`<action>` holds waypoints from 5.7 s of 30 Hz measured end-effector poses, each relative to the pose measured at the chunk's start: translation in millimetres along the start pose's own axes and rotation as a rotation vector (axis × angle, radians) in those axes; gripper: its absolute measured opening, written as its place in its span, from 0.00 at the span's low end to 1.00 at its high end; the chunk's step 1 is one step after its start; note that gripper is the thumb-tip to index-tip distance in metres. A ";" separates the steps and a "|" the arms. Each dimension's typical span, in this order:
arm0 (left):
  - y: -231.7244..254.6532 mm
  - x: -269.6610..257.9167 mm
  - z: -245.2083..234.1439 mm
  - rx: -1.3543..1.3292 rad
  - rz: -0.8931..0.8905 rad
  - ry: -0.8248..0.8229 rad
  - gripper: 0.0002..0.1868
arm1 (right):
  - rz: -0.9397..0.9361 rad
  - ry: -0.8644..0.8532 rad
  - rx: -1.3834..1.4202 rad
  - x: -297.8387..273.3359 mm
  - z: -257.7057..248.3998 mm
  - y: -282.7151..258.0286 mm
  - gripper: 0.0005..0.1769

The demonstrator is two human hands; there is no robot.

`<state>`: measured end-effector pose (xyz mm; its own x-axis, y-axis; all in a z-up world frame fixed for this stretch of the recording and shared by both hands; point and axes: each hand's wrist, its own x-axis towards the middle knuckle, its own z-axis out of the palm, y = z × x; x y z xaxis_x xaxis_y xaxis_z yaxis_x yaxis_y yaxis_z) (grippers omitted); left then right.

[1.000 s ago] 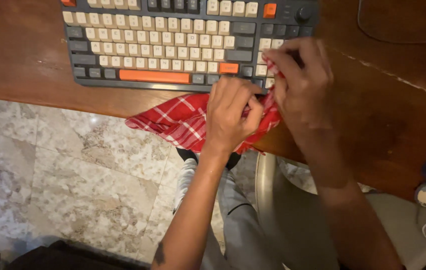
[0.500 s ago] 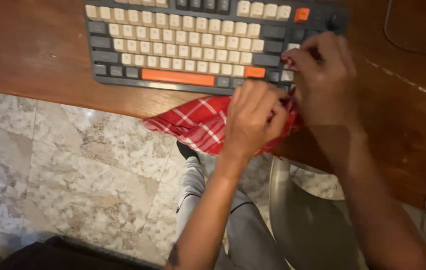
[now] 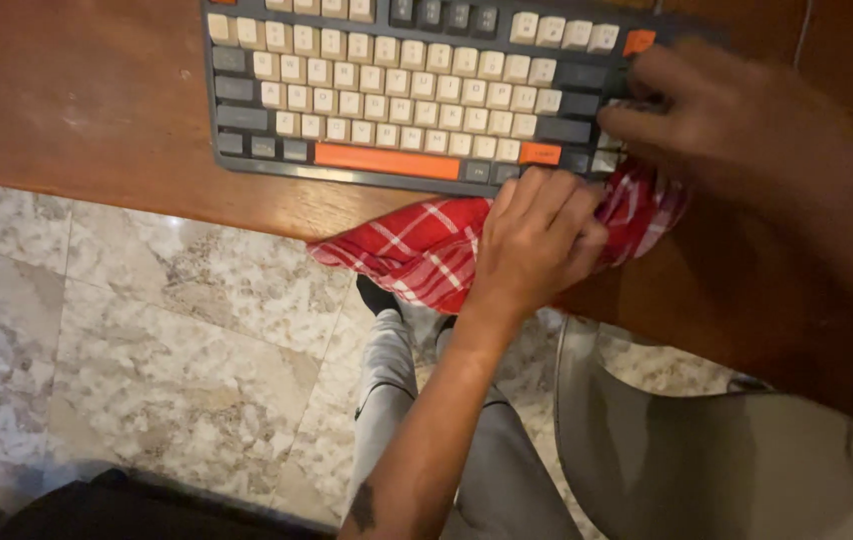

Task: Cleaning a mechanical keyboard with a checkered cloth.

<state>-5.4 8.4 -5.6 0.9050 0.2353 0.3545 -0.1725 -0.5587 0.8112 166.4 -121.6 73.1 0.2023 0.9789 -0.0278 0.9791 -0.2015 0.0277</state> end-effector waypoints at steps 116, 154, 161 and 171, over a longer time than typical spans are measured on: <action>10.0 8.8 -9.9 0.028 -0.008 0.077 0.14 | 0.485 0.296 0.195 -35.3 7.7 -77.9 0.18; 8.2 6.3 -5.3 0.038 -0.019 0.077 0.14 | 0.802 0.532 0.524 11.4 41.8 -58.5 0.07; 9.0 7.3 -7.3 0.034 -0.011 0.090 0.14 | 0.793 0.536 0.541 13.4 40.5 -62.2 0.08; 8.7 8.3 -9.2 0.038 0.001 0.090 0.14 | 0.759 0.500 0.462 12.4 41.1 -65.8 0.07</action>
<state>-3.0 12.9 8.7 0.8660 0.3045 0.3967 -0.1568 -0.5880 0.7936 105.4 -97.5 29.8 0.8449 0.4677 0.2597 0.5298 -0.6642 -0.5274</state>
